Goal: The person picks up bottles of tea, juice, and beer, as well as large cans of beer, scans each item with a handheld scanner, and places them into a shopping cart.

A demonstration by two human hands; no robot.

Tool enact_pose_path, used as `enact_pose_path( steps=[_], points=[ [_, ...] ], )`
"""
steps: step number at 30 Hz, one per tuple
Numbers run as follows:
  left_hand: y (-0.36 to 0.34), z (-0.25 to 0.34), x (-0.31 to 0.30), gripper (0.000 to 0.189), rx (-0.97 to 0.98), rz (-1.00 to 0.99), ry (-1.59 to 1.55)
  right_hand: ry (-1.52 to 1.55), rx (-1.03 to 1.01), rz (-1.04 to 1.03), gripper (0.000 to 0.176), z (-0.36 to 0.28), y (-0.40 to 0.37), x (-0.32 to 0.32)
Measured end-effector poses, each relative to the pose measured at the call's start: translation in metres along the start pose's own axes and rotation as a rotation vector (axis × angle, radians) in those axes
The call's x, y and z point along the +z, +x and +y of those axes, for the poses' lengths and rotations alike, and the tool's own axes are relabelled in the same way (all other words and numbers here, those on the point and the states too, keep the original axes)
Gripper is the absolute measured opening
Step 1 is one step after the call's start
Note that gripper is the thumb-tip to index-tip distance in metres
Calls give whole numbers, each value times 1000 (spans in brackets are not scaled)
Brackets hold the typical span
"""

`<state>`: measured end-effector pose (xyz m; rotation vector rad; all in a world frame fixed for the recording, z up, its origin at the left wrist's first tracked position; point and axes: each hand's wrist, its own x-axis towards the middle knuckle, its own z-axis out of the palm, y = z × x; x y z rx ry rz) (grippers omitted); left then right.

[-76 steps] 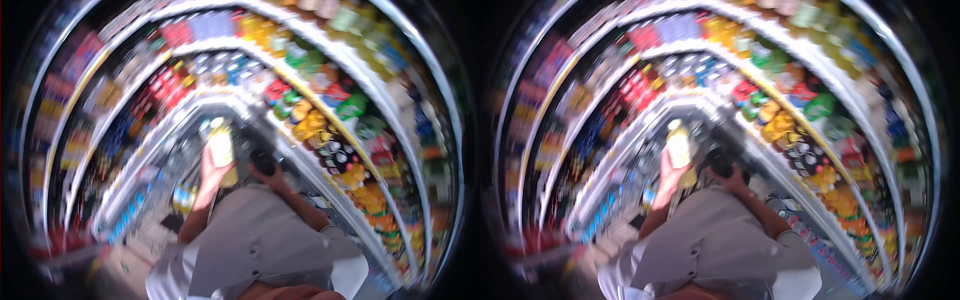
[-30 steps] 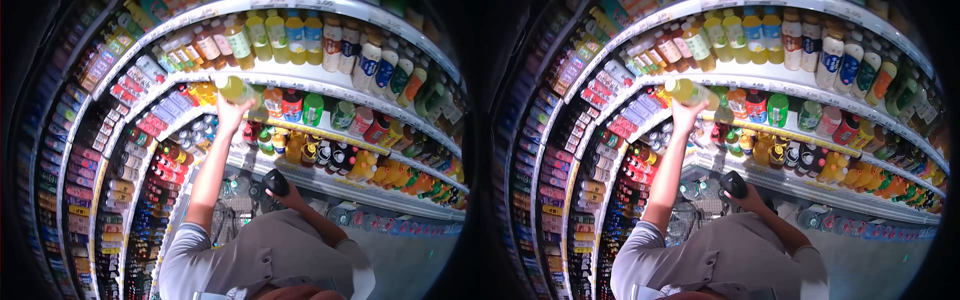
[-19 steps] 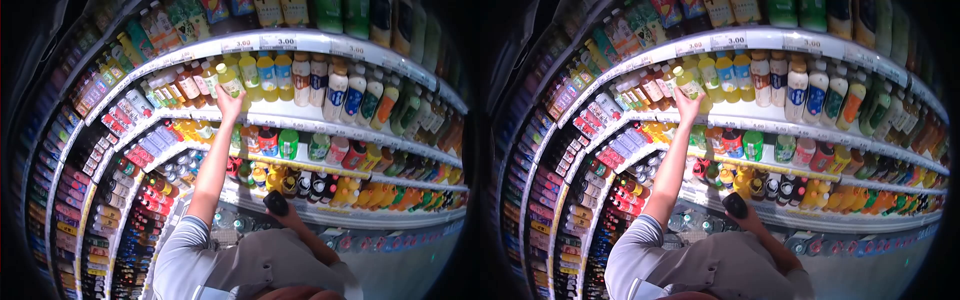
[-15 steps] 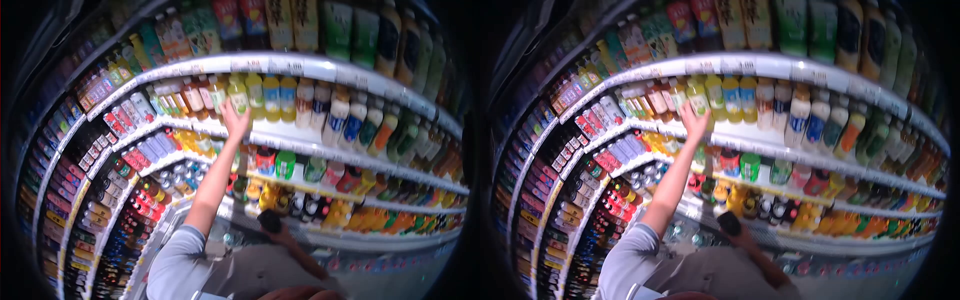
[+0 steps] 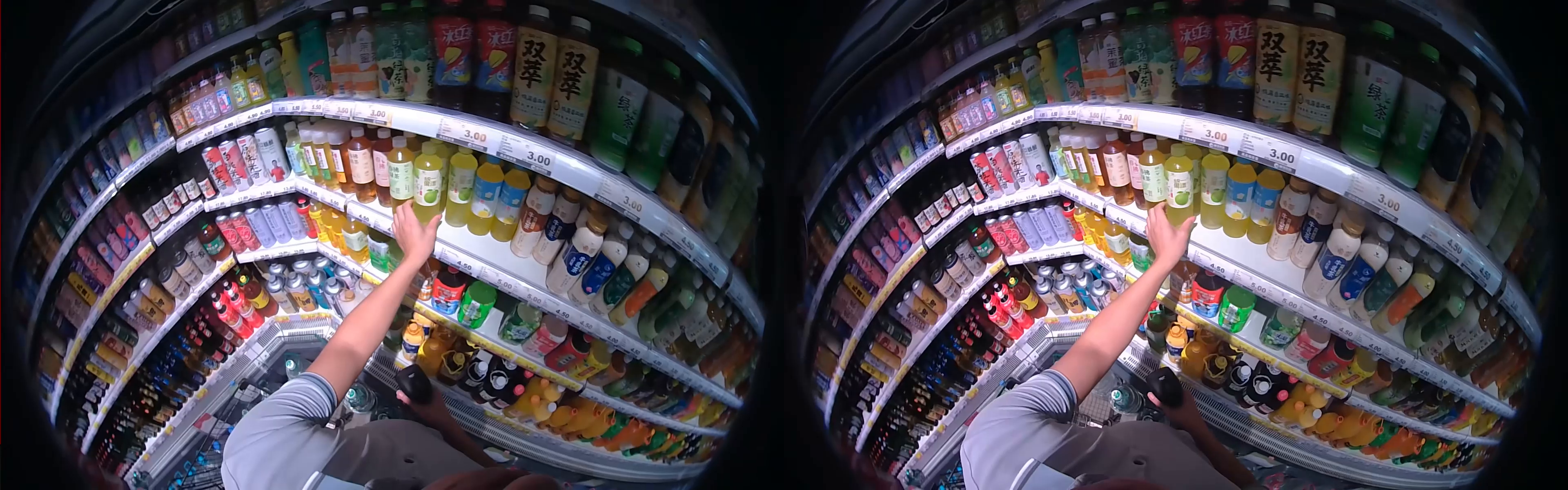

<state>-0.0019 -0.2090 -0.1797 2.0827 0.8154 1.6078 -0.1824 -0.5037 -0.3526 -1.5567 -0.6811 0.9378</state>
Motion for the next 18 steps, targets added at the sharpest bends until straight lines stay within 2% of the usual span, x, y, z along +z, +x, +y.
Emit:
enact_pose_path(
  steps=[5, 10, 12, 14, 16, 18],
  points=[
    [-1, -11, -4, 57, 32, -15, -85, -18, -36, -5, 55, -8, -1, 3],
    [-7, -32, -23, 36, 295, -87, -163, -31, -84, -32, 51, 14, 8, 19],
    [-22, -46, -42, 36, 366, -132, -152, -59, -185, -61, 46, 23, 9, 29],
    [-45, -69, -71, 33, 336, -255, -180, -98, -121, -78, 43, 24, 5, 37],
    [-83, -109, -111, 25, 211, -279, -156, 11, -213, -73, 42, 30, 2, 48],
    [-138, -165, -163, 20, -22, -314, -90, -130, -101, -124, 53, 66, 5, 49]
  ],
)
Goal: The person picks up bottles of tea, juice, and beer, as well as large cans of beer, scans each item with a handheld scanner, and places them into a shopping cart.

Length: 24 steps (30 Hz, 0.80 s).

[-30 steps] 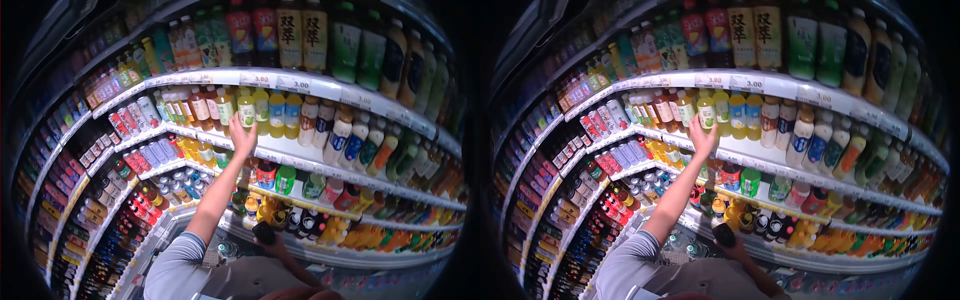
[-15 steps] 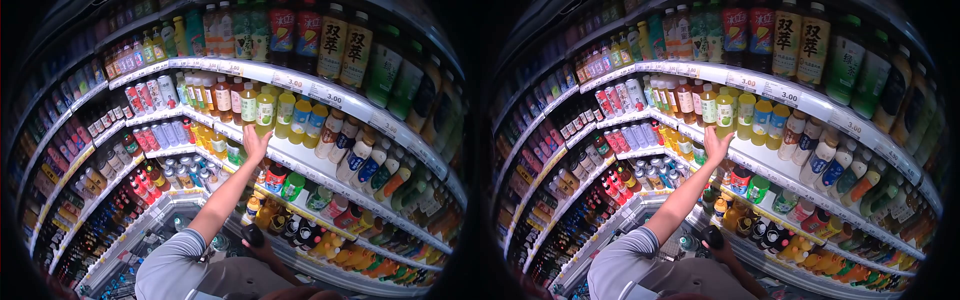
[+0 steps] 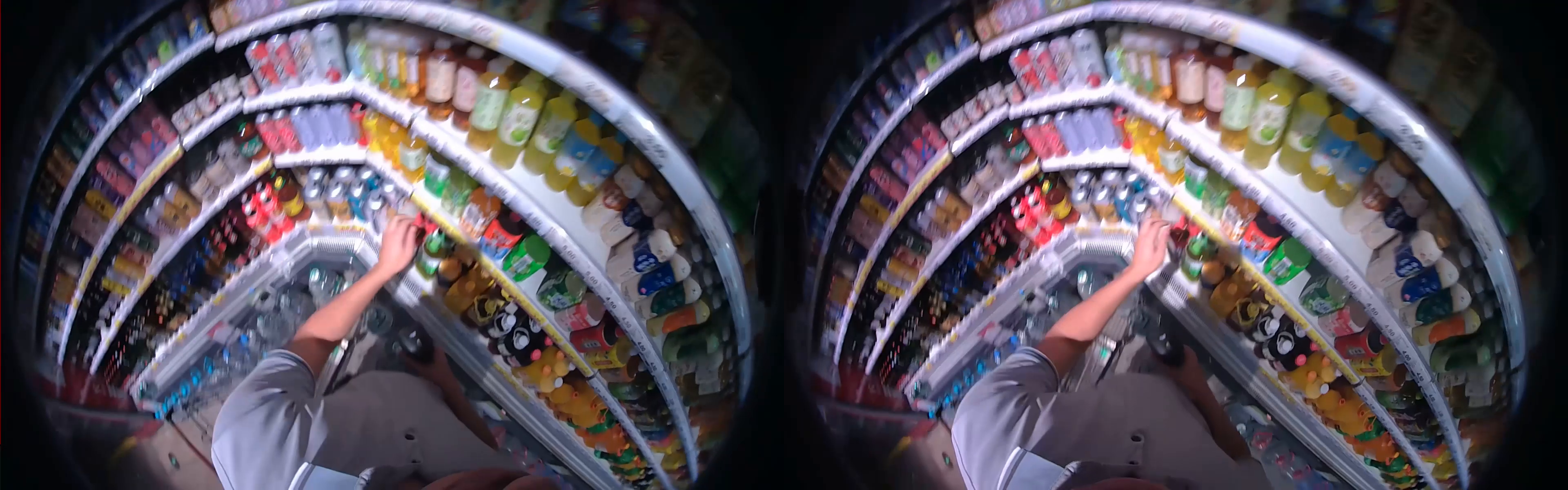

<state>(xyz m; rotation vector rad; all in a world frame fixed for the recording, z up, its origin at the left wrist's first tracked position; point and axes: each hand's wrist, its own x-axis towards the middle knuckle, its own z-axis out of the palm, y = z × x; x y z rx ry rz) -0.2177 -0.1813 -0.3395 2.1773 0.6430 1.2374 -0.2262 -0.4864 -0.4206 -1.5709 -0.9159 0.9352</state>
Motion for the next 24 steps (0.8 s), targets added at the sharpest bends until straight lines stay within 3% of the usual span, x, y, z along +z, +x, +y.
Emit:
enact_pose_path(
  steps=[2, 4, 5, 8, 10, 12, 13, 14, 16, 18, 20, 21, 23, 24],
  points=[
    [-83, -56, -54, 17, -178, -12, 149, -64, 77, -108, 52, -23, -1, -1],
    [-172, -95, -124, 14, -232, 75, 303, -125, 32, -206, 46, -44, 3, 4],
    [-222, -110, -160, 16, -359, 90, 413, -181, 47, -248, 42, -29, 4, 9],
    [-355, -114, -265, 18, -868, 108, 641, -185, 141, -498, 36, -39, 19, 37],
    [-453, -120, -317, 25, -1425, -112, 686, -227, 119, -552, 35, -51, 21, 67],
    [-530, -101, -343, 33, -1626, -327, 700, -269, 91, -634, 34, -46, 30, 90],
    [-560, -84, -346, 39, -1740, -328, 641, -273, 21, -690, 33, -49, 34, 104],
    [-581, -63, -347, 36, -1687, -510, 617, -274, -49, -751, 32, -54, 36, 118],
    [-610, -55, -334, 52, -1975, -336, 505, -291, -91, -851, 33, -56, 43, 149],
    [-576, -43, -333, 49, -2020, -250, 445, -287, -204, -919, 32, -48, 48, 174],
    [-556, -39, -333, 41, -1846, -298, 444, -307, -150, -1010, 30, -50, 47, 193],
    [-563, -47, -332, 39, -1752, -394, 531, -316, -31, -1014, 29, -51, 45, 202],
    [-563, -57, -334, 39, -1760, -397, 502, -325, 206, -990, 29, -54, 38, 223],
    [-564, -65, -337, 38, -1745, -411, 492, -336, 218, -992, 29, -56, 35, 230]
  ],
)
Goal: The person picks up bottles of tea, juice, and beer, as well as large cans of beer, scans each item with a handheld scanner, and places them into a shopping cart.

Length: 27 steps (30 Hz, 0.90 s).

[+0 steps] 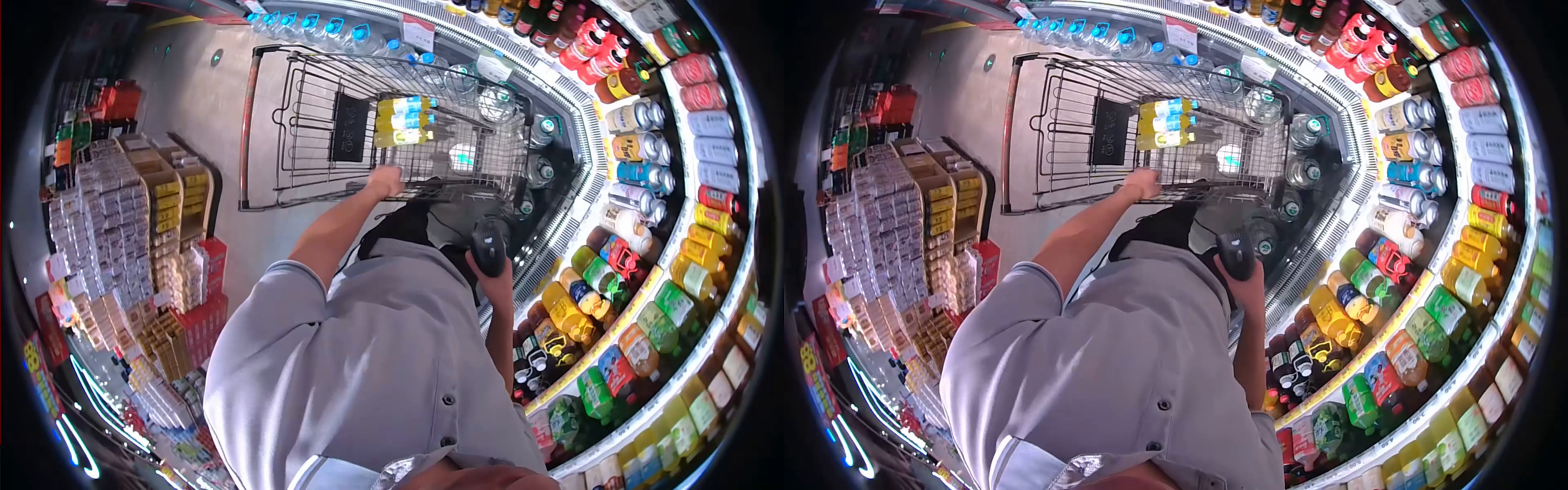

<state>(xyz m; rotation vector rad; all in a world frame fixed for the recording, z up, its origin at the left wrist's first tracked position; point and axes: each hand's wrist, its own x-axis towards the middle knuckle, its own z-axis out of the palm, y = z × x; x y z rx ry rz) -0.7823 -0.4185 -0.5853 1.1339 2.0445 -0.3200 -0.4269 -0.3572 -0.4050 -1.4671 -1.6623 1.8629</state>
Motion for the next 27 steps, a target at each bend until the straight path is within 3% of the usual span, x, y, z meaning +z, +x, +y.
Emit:
enact_pose_path(
  steps=[4, 6, 8, 10, 11, 13, 16, 19, 21, 25, 27],
  points=[
    [52, -21, 20, 35, 48, 7, -159, -12, 134, 18, 28, 1, -2, 28],
    [78, -29, 26, 35, 109, 72, -176, 134, 166, 173, 29, 19, -11, 45],
    [92, -26, 26, 45, 42, 64, -207, 120, 194, 214, 27, 13, -26, 54],
    [112, -26, 15, 60, 86, 175, -5, 102, 210, 249, 25, -1, -28, 61],
    [122, -26, 4, 67, 113, 81, 40, 177, 309, 280, 28, -10, -30, 63],
    [158, -45, 29, 62, 273, 255, 115, 288, 413, 334, 33, -7, -33, 67],
    [184, -62, 24, 61, 267, 139, 58, 243, 398, 321, 34, -9, -33, 73],
    [206, -64, 46, 61, 262, 206, 32, 352, 406, 305, 39, -11, -35, 77],
    [209, -55, 63, 66, 270, 401, 18, 422, 412, 300, 45, -6, -39, 83],
    [214, -27, 93, 53, 361, 343, 335, 419, 468, 295, 44, -2, -37, 87],
    [209, -22, 96, 56, 360, 214, 237, 372, 449, 222, 42, -3, -35, 86]
  ],
)
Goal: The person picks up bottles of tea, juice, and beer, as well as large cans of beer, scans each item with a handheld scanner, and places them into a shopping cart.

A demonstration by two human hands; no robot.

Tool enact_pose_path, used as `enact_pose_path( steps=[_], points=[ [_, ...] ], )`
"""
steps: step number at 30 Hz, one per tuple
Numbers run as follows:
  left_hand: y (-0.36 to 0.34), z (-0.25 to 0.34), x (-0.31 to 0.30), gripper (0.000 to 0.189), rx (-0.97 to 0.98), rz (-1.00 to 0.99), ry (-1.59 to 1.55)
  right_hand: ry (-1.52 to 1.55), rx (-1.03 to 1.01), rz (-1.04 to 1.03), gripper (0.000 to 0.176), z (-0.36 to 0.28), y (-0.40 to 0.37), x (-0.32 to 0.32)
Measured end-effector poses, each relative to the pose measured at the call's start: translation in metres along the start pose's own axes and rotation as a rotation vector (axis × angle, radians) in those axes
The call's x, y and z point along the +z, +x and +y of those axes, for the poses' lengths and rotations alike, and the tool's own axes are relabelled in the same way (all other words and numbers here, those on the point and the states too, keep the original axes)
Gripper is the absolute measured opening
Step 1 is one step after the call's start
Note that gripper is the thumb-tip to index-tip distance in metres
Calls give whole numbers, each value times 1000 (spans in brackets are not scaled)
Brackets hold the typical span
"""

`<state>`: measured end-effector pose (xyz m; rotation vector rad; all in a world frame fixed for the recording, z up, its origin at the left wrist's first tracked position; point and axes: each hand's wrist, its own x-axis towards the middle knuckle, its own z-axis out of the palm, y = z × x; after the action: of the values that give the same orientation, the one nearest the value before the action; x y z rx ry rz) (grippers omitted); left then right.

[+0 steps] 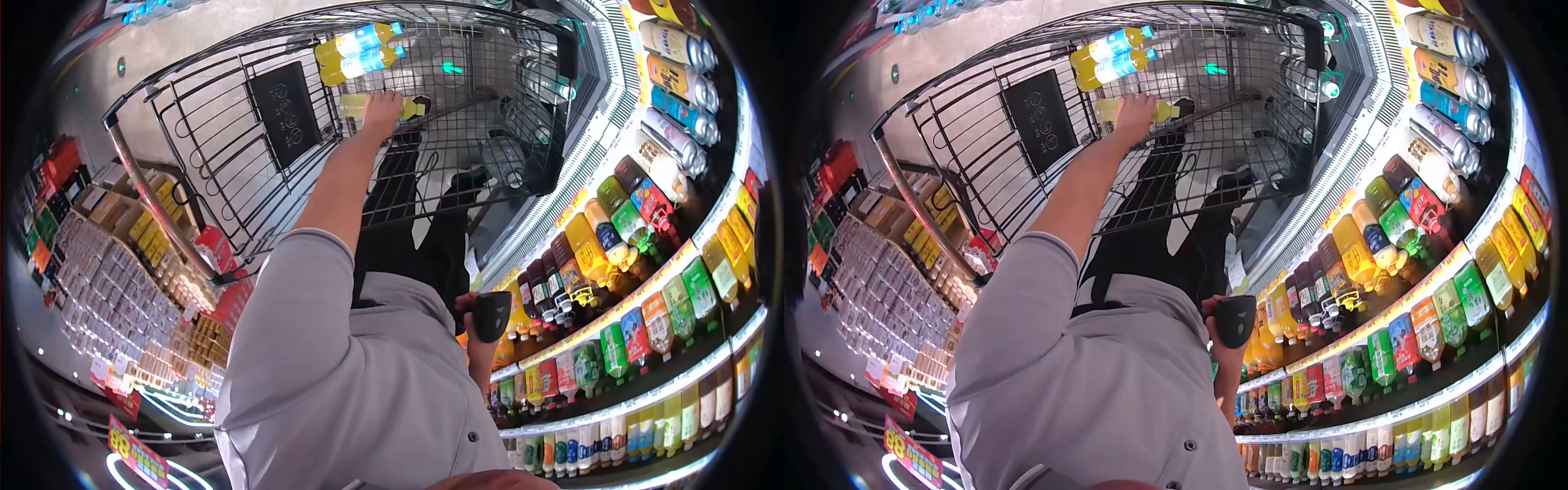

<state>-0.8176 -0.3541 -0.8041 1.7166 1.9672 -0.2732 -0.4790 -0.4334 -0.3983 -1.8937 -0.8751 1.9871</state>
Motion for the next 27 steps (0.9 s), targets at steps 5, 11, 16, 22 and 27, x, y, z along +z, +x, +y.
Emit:
enact_pose_path(
  steps=[5, 11, 16, 22, 27],
  points=[
    [10, -8, -48, 63, -199, -243, -767, -5, -85, 11, 42, -14, 3, -9],
    [-38, 15, -169, 51, -331, -153, -1571, -100, -298, 41, 42, -54, -6, 2],
    [-74, 50, -255, 48, -213, -468, -2214, -390, -430, 152, 34, -74, -2, -16],
    [-107, 105, -324, 78, 313, -796, -2381, -465, -576, 255, 40, -102, -14, -21],
    [-118, 132, -316, 76, 333, -930, -2481, -484, -535, -49, 44, -129, -33, -40]
  ],
)
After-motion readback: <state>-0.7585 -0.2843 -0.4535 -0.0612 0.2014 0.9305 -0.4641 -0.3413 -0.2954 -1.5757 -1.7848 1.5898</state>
